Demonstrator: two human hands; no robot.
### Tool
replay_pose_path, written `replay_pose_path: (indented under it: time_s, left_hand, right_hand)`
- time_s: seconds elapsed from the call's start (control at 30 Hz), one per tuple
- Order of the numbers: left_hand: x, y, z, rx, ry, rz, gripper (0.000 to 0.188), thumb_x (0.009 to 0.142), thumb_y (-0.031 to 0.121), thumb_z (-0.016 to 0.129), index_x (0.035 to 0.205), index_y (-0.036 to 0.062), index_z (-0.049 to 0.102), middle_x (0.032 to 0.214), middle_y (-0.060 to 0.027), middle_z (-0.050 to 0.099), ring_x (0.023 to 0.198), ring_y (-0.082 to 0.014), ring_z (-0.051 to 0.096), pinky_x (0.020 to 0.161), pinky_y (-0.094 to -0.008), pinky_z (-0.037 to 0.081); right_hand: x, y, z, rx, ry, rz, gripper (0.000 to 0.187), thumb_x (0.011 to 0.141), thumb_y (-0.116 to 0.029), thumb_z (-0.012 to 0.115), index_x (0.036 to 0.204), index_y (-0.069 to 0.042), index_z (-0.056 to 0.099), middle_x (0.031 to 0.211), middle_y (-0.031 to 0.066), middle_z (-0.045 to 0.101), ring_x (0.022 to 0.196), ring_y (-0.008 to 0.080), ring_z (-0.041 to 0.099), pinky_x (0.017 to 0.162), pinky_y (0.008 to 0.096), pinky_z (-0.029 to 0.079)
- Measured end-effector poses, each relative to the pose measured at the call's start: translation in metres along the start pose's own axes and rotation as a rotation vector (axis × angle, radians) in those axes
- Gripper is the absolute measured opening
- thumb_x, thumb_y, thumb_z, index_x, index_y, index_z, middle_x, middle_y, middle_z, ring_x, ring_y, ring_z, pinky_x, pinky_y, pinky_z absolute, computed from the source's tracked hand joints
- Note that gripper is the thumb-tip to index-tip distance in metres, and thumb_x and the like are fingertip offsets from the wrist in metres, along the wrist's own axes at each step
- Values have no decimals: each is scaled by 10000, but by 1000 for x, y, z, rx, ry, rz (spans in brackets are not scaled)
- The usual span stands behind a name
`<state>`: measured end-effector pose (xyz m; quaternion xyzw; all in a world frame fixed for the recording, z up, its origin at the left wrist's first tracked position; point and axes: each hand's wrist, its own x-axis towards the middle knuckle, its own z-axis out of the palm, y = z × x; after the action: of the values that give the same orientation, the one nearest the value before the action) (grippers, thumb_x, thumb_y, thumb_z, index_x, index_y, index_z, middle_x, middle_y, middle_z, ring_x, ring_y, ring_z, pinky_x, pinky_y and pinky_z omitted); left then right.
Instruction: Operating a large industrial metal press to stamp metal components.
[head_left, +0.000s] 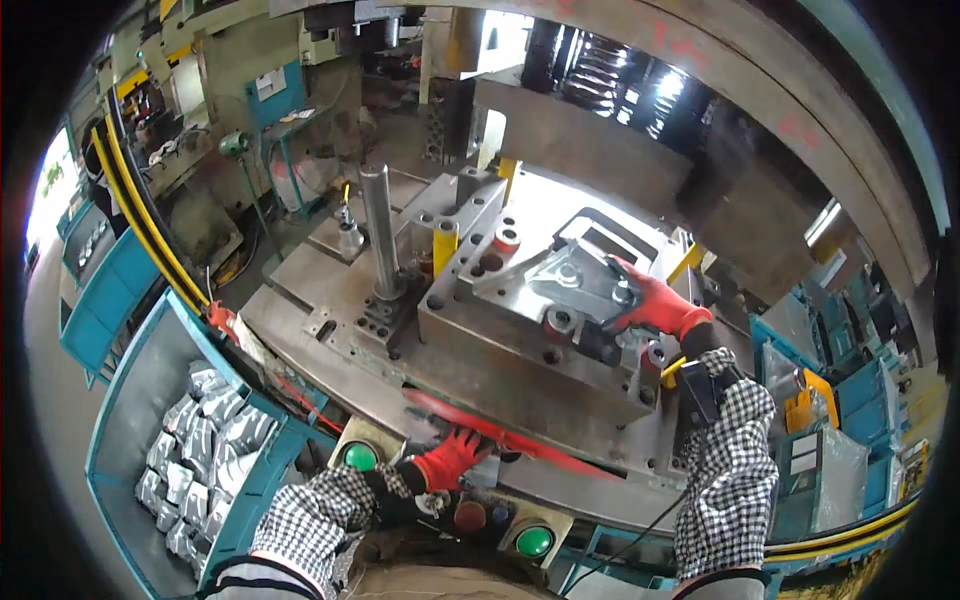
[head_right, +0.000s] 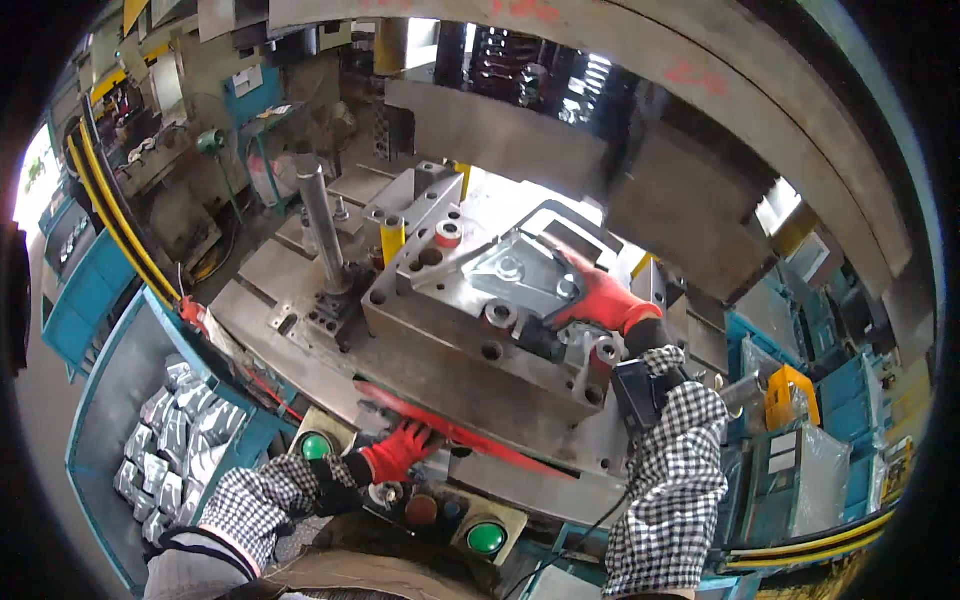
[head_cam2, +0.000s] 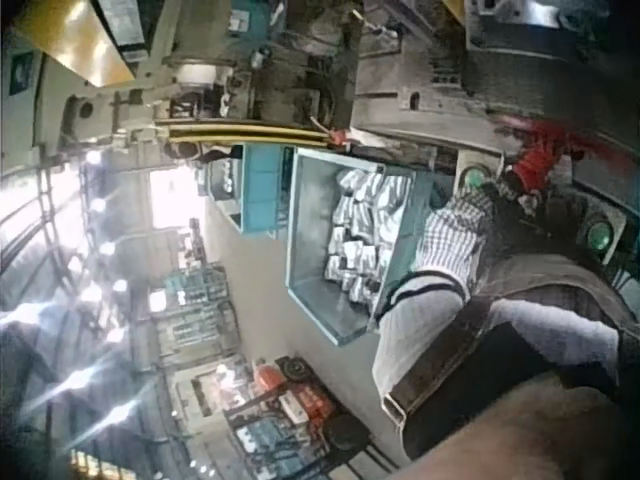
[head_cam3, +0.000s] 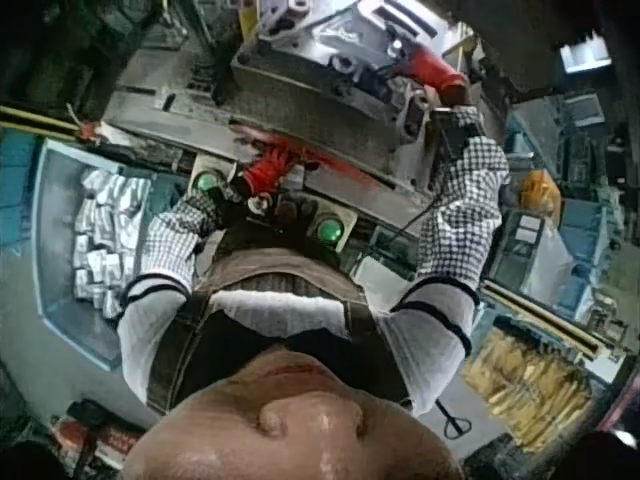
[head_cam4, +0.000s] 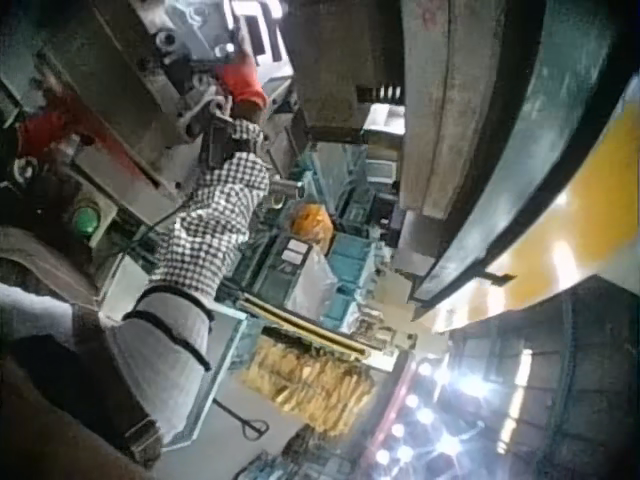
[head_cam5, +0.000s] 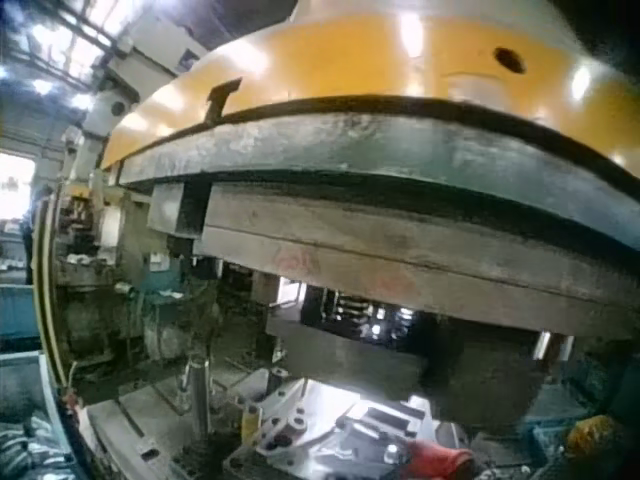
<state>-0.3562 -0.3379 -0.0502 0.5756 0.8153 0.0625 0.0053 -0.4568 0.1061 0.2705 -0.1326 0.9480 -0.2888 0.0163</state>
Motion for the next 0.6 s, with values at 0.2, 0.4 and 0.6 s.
replay_pose_path:
  time_s: [0.2, 0.4, 0.6]
  left_hand:
    - [-16, -4, -10, 13, -94, -99, 1324, 551, 511, 953, 1663, 89, 370, 1626, -313, 365, 1487, -528, 364, 1199, -723, 301]
    - [-5, -2, -2, -34, -33, -50, 1341, 544, 509, 962, 1668, 95, 360, 1649, -316, 328, 1501, -546, 332, 1193, -757, 275]
    - [-14, -3, -22, -42, -109, -57, 1306, 564, 484, 943, 1659, 74, 361, 1668, -301, 314, 1525, -524, 314, 1210, -737, 281]
  right_hand:
    - [78, 4, 25, 90, -303, 91, 1141, 791, -339, 945, 1712, -123, 308, 1728, 188, 374, 1591, 277, 345, 1291, 393, 298]
    - [61, 81, 59, 84, -173, 135, 891, 1014, -444, 737, 1708, -100, 295, 1720, 207, 381, 1580, 351, 374, 1283, 414, 313]
    - [57, 15, 87, -331, 225, 74, 782, 940, -393, 803, 1578, -71, 487, 1571, 244, 528, 1439, 436, 513, 1197, 505, 433]
